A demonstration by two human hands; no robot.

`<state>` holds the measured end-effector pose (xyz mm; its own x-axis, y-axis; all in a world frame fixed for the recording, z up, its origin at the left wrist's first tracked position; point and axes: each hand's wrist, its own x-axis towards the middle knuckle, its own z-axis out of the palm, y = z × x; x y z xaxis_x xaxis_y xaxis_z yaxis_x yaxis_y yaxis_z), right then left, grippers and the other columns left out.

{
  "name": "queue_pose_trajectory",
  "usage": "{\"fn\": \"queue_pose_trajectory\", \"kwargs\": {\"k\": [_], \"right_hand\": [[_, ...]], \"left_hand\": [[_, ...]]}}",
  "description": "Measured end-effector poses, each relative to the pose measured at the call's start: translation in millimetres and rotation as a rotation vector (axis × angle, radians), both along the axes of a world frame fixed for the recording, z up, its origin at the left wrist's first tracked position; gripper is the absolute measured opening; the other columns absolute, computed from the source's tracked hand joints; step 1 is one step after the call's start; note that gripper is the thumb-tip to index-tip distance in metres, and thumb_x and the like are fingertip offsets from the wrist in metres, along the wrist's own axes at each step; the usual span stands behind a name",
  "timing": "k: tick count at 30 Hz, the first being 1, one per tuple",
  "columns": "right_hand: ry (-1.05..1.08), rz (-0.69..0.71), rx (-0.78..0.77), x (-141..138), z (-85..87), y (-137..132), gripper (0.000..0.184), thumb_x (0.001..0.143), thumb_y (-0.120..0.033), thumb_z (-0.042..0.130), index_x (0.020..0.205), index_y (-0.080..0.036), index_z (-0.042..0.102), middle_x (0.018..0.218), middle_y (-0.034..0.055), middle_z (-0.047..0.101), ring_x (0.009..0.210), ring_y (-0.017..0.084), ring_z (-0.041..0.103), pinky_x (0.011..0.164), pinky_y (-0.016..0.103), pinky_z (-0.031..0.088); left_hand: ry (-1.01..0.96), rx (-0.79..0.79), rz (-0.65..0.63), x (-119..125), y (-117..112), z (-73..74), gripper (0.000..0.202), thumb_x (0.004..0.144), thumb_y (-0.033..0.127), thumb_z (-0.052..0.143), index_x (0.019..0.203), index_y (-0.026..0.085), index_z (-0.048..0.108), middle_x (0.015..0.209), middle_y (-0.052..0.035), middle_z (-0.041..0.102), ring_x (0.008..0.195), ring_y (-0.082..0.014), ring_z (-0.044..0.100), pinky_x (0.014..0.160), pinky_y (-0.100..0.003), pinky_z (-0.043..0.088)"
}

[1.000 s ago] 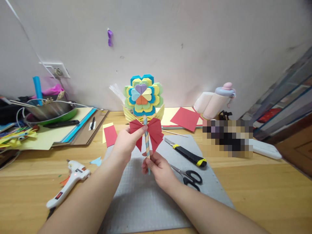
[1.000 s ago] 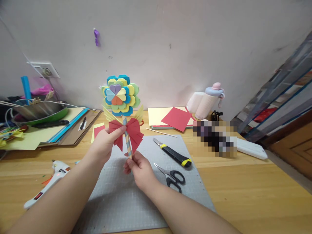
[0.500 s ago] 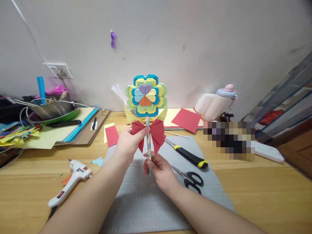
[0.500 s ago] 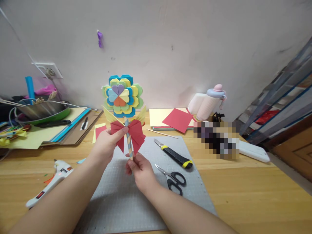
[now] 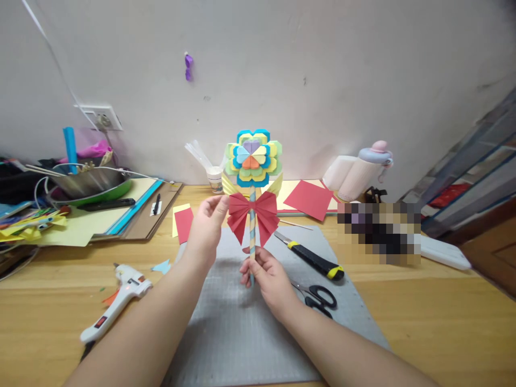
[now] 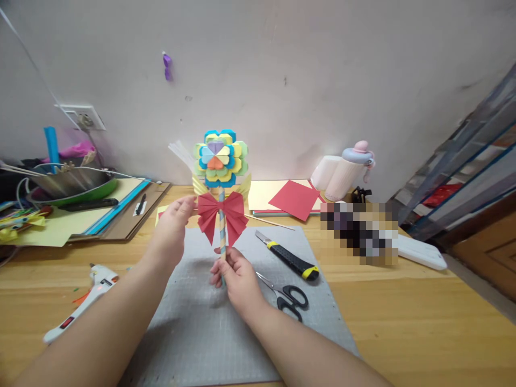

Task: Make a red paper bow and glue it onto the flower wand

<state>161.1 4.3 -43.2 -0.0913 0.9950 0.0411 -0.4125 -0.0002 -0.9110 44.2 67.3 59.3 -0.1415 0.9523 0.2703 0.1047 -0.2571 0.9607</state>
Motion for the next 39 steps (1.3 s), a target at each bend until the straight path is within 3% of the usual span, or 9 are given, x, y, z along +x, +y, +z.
{"fn": "queue_pose_trajectory", "kwargs": {"k": [5,7,10,14,18,21,25,32,39], "right_hand": [[0.026,-0.007,-0.010,4,-2.1,5,0.036,0.079,-0.047,0.066,0.100,-0.020,0.056,0.070,-0.0018,0.061,0.053,0.011,0.059,0.049,0.023,0.043],[0.038,0.010,-0.011,3,-2.3,5,0.036,0.079,-0.047,0.066,0.099,-0.020,0.057,0.069,-0.0019,0.061,0.053,0.012,0.059,0.050,0.024,0.044],[0.052,0.035,-0.013,2,-1.3,3,0.036,0.078,-0.048,0.067,0.099,-0.020,0.057,0.068,-0.0022,0.061,0.052,0.012,0.058,0.051,0.025,0.044],[0.061,0.047,-0.019,1,1.2,1,0.034,0.079,-0.046,0.067,0.097,-0.020,0.056,0.068,-0.0024,0.061,0.053,0.012,0.058,0.051,0.024,0.044],[0.065,0.057,-0.032,2,1.6,1,0.033,0.080,-0.045,0.066,0.099,-0.020,0.056,0.069,-0.0026,0.061,0.053,0.011,0.059,0.052,0.024,0.044],[0.064,0.066,-0.040,1,-0.9,2,0.035,0.080,-0.045,0.066,0.100,-0.019,0.056,0.070,-0.0024,0.061,0.053,0.010,0.059,0.051,0.023,0.044],[0.053,0.077,-0.043,1,-4.4,3,0.038,0.079,-0.047,0.066,0.101,-0.019,0.055,0.070,-0.0026,0.061,0.053,0.010,0.059,0.050,0.022,0.044],[0.008,0.095,-0.035,1,-6.0,4,0.039,0.078,-0.049,0.066,0.099,-0.018,0.056,0.068,-0.0030,0.060,0.051,0.009,0.058,0.048,0.022,0.044],[-0.041,0.092,-0.024,-1,-4.7,2,0.035,0.079,-0.047,0.063,0.097,-0.019,0.055,0.067,-0.0038,0.059,0.050,0.008,0.056,0.048,0.022,0.043]], "left_hand": [[0.297,0.329,0.150,-4,-3,-0.9,0.017,0.071,0.034,0.075,0.086,0.028,0.070,0.104,-0.0046,0.060,0.110,-0.0273,0.048,0.103,-0.042,0.021],[0.548,0.519,0.174,-3,-6,-5.8,0.004,0.076,0.031,0.071,0.079,0.031,0.073,0.100,-0.0050,0.063,0.108,-0.0284,0.047,0.101,-0.045,0.017],[0.733,0.657,0.164,1,-9,-17.0,0.009,0.079,0.030,0.068,0.080,0.036,0.075,0.093,-0.0050,0.066,0.100,-0.0276,0.049,0.093,-0.044,0.021],[0.667,0.603,0.159,5,-12,-23.6,0.009,0.077,0.032,0.070,0.084,0.035,0.075,0.091,-0.0051,0.066,0.098,-0.0273,0.050,0.093,-0.043,0.022],[0.440,0.400,0.230,-2,-7,-11.3,0.025,0.078,0.037,0.068,0.101,0.026,0.068,0.101,-0.0077,0.062,0.103,-0.0283,0.050,0.097,-0.044,0.027],[0.294,0.191,0.110,-11,2,-1.4,0.032,0.077,0.045,0.067,0.097,0.020,0.066,0.089,-0.0079,0.067,0.084,-0.0245,0.059,0.079,-0.038,0.043],[0.163,-0.012,-0.060,-17,10,0.8,0.037,0.071,0.050,0.071,0.085,0.016,0.068,0.082,-0.0087,0.072,0.074,-0.0214,0.065,0.067,-0.031,0.048],[0.038,-0.090,-0.117,-11,7,-1.2,0.034,0.064,0.044,0.079,0.079,0.016,0.066,0.076,-0.0040,0.072,0.067,-0.0160,0.063,0.060,-0.025,0.047],[0.039,-0.116,-0.141,-11,4,-2.7,0.032,0.066,0.043,0.077,0.080,0.014,0.072,0.077,-0.0080,0.074,0.065,-0.0180,0.063,0.059,-0.027,0.047]]}}
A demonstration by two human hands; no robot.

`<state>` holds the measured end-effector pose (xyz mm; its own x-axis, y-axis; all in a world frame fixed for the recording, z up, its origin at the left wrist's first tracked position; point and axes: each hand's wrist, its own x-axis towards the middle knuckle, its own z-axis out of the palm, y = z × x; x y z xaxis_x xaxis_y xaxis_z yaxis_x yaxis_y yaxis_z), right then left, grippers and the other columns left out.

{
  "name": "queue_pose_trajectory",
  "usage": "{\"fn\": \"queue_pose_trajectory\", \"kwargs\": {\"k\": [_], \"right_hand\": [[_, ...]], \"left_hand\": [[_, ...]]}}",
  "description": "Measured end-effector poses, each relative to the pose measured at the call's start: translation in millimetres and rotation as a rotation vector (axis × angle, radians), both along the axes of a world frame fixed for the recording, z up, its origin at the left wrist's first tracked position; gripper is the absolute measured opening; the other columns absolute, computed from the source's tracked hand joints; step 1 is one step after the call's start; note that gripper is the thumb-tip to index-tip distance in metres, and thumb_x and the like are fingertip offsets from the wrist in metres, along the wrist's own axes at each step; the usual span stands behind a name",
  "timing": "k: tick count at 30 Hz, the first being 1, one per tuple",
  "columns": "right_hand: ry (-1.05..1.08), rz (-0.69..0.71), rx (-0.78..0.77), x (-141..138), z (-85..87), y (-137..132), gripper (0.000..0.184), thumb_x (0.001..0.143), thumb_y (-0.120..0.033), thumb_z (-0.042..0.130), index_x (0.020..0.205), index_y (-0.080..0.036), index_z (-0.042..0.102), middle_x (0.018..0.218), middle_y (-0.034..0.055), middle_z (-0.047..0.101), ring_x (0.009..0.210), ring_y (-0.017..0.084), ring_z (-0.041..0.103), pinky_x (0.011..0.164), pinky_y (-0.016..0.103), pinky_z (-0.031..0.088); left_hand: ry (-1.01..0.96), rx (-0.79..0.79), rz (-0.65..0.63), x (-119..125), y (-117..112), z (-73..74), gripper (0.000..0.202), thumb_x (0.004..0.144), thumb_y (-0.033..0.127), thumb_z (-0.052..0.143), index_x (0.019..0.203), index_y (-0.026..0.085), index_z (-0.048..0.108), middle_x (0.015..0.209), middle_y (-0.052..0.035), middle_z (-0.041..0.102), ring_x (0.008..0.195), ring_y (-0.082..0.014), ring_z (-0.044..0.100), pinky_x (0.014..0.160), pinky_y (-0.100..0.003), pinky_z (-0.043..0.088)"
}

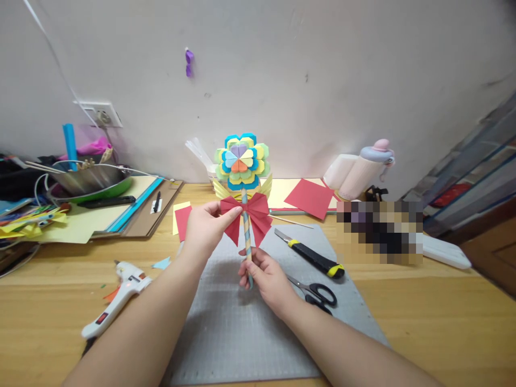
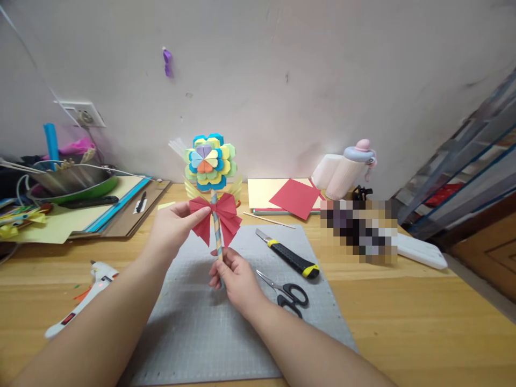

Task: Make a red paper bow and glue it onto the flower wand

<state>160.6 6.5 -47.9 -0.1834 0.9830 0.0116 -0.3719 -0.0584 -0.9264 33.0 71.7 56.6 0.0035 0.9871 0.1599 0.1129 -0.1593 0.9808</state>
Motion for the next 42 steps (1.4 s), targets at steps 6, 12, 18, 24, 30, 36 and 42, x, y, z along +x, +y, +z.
{"fn": "queue_pose_trajectory", "kwargs": {"k": [6,12,18,24,30,36,42], "right_hand": [[-0.037,-0.010,0.020,-0.6,0.2,-1.3,0.031,0.080,-0.046,0.061,0.095,-0.019,0.055,0.066,-0.0047,0.057,0.049,0.008,0.053,0.049,0.022,0.043],[-0.073,-0.022,0.031,-0.9,1.0,-2.6,0.028,0.082,-0.043,0.059,0.094,-0.019,0.054,0.067,-0.0046,0.057,0.048,0.007,0.051,0.051,0.023,0.042],[-0.093,-0.031,0.037,-0.8,1.8,-2.9,0.027,0.081,-0.043,0.058,0.094,-0.019,0.054,0.066,-0.0047,0.056,0.047,0.007,0.049,0.050,0.023,0.041],[-0.103,-0.026,0.035,-1.3,2.2,-3.5,0.026,0.081,-0.043,0.058,0.093,-0.020,0.054,0.066,-0.0048,0.055,0.047,0.007,0.049,0.049,0.023,0.041],[-0.111,-0.026,0.039,-1.4,2.6,-3.5,0.026,0.081,-0.042,0.057,0.094,-0.020,0.054,0.066,-0.0047,0.056,0.047,0.007,0.049,0.049,0.022,0.042],[-0.117,-0.030,0.035,-0.9,4.0,-4.0,0.026,0.081,-0.042,0.058,0.093,-0.019,0.054,0.064,-0.0049,0.056,0.046,0.007,0.049,0.048,0.022,0.042],[-0.123,-0.038,0.031,-1.7,3.0,-4.0,0.026,0.080,-0.042,0.058,0.092,-0.020,0.055,0.064,-0.0048,0.056,0.046,0.008,0.049,0.048,0.022,0.041]], "left_hand": [[-0.023,-0.020,-0.006,1.6,-1.7,0.0,0.033,0.066,0.042,0.078,0.081,0.014,0.074,0.078,-0.0086,0.075,0.064,-0.0185,0.064,0.058,-0.027,0.048],[-0.036,-0.036,-0.014,3.7,-2.8,1.4,0.033,0.063,0.042,0.080,0.080,0.014,0.075,0.079,-0.0080,0.076,0.064,-0.0179,0.064,0.057,-0.025,0.048],[-0.021,-0.042,-0.005,2.8,-3.4,2.1,0.034,0.064,0.042,0.079,0.081,0.014,0.075,0.078,-0.0081,0.076,0.066,-0.0193,0.065,0.058,-0.026,0.048],[-0.013,-0.050,-0.008,2.2,-4.0,2.5,0.035,0.064,0.043,0.078,0.082,0.013,0.074,0.079,-0.0092,0.076,0.067,-0.0208,0.065,0.059,-0.028,0.048],[-0.021,-0.053,-0.014,2.7,-4.1,3.0,0.035,0.064,0.043,0.078,0.082,0.013,0.074,0.081,-0.0100,0.076,0.067,-0.0206,0.066,0.059,-0.028,0.049],[-0.023,-0.050,-0.019,2.5,-4.3,2.6,0.035,0.064,0.044,0.078,0.082,0.013,0.074,0.080,-0.0093,0.076,0.066,-0.0210,0.066,0.058,-0.028,0.048],[-0.024,-0.048,-0.016,2.2,-4.7,1.6,0.036,0.063,0.044,0.078,0.082,0.014,0.075,0.078,-0.0085,0.076,0.065,-0.0209,0.066,0.056,-0.028,0.047]]}}
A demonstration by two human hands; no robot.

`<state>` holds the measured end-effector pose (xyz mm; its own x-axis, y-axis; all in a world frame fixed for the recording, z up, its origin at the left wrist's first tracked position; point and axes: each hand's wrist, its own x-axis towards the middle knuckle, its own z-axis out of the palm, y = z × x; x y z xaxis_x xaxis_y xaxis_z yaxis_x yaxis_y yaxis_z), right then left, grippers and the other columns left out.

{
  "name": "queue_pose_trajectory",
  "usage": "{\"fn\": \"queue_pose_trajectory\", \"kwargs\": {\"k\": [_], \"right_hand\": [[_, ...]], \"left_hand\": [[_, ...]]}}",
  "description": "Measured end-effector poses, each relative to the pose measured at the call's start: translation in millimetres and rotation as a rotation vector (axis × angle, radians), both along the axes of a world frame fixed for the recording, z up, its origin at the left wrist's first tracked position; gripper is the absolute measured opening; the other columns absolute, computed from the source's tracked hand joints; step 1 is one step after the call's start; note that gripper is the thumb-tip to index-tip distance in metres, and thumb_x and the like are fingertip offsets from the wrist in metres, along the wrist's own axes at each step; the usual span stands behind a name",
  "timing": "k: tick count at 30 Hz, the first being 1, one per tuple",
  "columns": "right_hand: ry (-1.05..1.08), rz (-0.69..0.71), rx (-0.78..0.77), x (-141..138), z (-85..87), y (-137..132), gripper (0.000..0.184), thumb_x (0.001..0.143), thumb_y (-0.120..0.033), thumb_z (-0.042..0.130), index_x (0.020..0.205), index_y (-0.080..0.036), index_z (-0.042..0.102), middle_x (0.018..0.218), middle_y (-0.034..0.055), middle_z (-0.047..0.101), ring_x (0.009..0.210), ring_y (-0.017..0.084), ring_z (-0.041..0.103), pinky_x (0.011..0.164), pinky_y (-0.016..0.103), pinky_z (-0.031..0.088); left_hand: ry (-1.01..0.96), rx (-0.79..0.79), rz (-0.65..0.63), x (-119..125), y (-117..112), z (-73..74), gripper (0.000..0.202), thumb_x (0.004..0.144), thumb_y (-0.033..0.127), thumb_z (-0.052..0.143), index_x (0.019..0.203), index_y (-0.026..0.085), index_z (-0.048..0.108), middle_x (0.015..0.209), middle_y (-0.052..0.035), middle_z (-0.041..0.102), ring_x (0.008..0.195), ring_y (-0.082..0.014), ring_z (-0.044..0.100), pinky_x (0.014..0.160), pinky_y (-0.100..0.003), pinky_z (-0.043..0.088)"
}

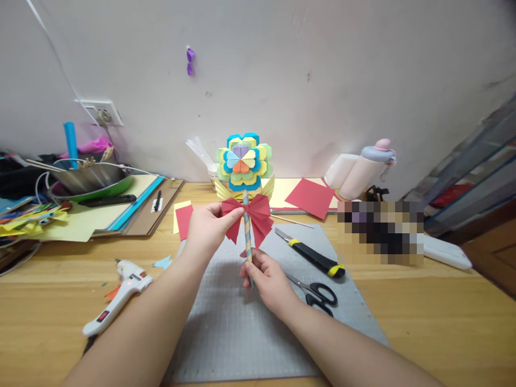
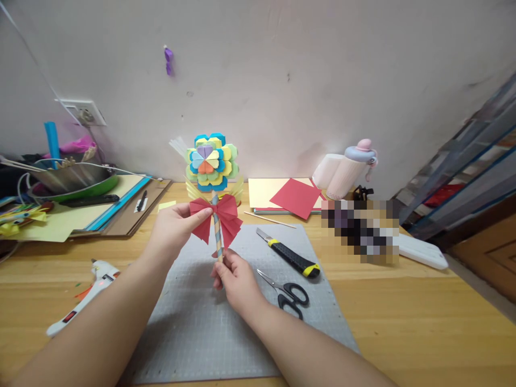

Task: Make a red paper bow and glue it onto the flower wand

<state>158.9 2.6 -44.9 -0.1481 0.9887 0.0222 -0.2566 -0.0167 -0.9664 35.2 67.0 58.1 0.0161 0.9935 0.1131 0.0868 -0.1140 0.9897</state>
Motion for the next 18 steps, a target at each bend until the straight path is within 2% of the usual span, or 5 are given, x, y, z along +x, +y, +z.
{"fn": "queue_pose_trajectory", "kwargs": {"k": [13,18], "right_hand": [[0.018,0.012,-0.009,0.0,-0.4,0.7,0.027,0.080,-0.042,0.060,0.092,-0.019,0.054,0.063,-0.0049,0.055,0.046,0.008,0.048,0.048,0.022,0.040],[0.078,0.030,0.017,5.1,8.8,-0.2,0.034,0.081,-0.049,0.059,0.097,-0.020,0.053,0.069,-0.0027,0.058,0.049,0.008,0.046,0.048,0.022,0.038]], "left_hand": [[-0.029,-0.003,-0.003,0.6,-0.9,2.3,0.034,0.063,0.041,0.079,0.080,0.012,0.074,0.075,-0.0086,0.075,0.061,-0.0189,0.063,0.054,-0.027,0.046],[-0.111,0.009,-0.068,3.6,-3.7,4.0,0.034,0.063,0.042,0.079,0.083,0.015,0.073,0.081,-0.0071,0.076,0.068,-0.0197,0.065,0.061,-0.028,0.048]]}}
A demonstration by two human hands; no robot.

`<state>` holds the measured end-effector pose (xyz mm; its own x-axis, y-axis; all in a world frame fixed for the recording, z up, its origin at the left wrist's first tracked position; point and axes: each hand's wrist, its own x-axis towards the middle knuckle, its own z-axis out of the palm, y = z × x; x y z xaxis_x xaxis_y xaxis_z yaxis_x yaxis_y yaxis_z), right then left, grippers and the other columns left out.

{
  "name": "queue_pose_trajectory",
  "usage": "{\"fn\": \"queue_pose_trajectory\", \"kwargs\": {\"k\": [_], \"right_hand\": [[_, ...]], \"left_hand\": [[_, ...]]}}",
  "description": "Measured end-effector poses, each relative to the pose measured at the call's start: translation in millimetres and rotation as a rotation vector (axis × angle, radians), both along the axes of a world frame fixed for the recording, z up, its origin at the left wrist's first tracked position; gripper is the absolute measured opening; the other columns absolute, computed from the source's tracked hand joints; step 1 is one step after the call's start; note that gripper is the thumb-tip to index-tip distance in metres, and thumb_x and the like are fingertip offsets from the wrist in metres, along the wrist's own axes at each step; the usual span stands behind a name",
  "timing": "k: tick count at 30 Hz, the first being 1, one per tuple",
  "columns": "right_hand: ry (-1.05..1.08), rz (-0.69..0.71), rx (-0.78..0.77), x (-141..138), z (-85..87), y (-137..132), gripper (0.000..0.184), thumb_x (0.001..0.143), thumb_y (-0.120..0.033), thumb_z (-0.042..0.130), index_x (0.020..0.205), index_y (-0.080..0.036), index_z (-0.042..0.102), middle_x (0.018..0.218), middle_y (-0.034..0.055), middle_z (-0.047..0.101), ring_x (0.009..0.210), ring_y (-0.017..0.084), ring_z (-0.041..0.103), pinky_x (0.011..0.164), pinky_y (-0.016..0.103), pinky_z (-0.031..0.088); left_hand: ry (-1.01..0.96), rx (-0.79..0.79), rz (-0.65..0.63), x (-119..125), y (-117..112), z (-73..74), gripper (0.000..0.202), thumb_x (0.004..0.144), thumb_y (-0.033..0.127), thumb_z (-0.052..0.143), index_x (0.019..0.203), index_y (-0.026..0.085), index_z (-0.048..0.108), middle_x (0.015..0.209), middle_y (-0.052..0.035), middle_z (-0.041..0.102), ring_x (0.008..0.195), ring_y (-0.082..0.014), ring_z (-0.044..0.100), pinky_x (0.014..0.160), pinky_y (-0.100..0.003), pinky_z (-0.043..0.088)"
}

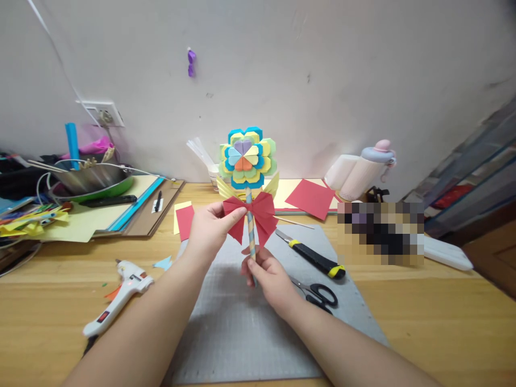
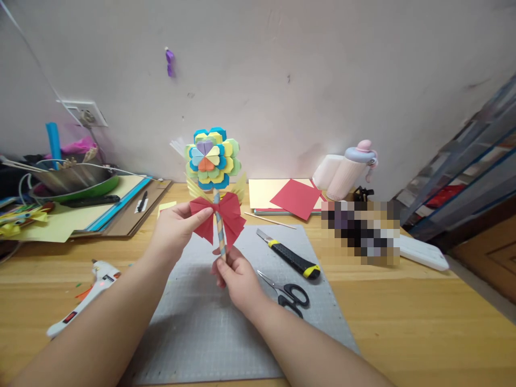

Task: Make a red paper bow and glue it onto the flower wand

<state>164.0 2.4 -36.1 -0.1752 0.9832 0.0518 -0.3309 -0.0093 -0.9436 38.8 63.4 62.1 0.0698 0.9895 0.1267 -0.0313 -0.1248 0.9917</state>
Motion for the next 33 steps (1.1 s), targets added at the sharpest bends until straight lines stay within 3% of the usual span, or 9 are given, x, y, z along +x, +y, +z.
{"fn": "queue_pose_trajectory", "kwargs": {"k": [4,12,20,33], "right_hand": [[0.050,0.000,0.012,8,10.1,-2,0.036,0.090,-0.054,0.045,0.101,-0.020,0.053,0.068,-0.0017,0.057,0.048,0.008,0.040,0.044,0.021,0.030],[0.057,-0.035,0.034,15,14.8,-1,0.040,0.084,-0.057,0.054,0.093,-0.018,0.056,0.059,-0.0051,0.046,0.045,0.007,0.031,0.042,0.021,0.020],[0.074,-0.027,0.055,12,12.5,-4,0.041,0.085,-0.057,0.054,0.096,-0.018,0.057,0.053,-0.0081,0.035,0.044,0.007,0.026,0.043,0.022,0.018],[0.084,-0.046,0.068,8,10.1,-5,0.035,0.087,-0.054,0.053,0.091,-0.019,0.056,0.054,-0.0080,0.035,0.045,0.007,0.027,0.044,0.023,0.020]], "left_hand": [[-0.041,-0.029,-0.114,1,0,0.7,0.031,0.065,0.042,0.078,0.081,0.016,0.074,0.075,-0.0058,0.074,0.062,-0.0179,0.063,0.060,-0.029,0.047],[-0.077,-0.060,-0.190,-1,3,2.2,0.023,0.069,0.038,0.076,0.075,0.016,0.071,0.064,-0.0025,0.069,0.058,-0.0149,0.058,0.060,-0.027,0.045],[-0.077,-0.021,-0.186,-1,-5,6.4,0.019,0.070,0.036,0.076,0.073,0.018,0.072,0.062,0.0000,0.067,0.057,-0.0131,0.057,0.062,-0.026,0.044],[-0.058,-0.021,-0.159,1,-9,5.8,0.022,0.069,0.038,0.077,0.070,0.017,0.070,0.063,-0.0003,0.067,0.057,-0.0128,0.056,0.056,-0.026,0.044]]}}
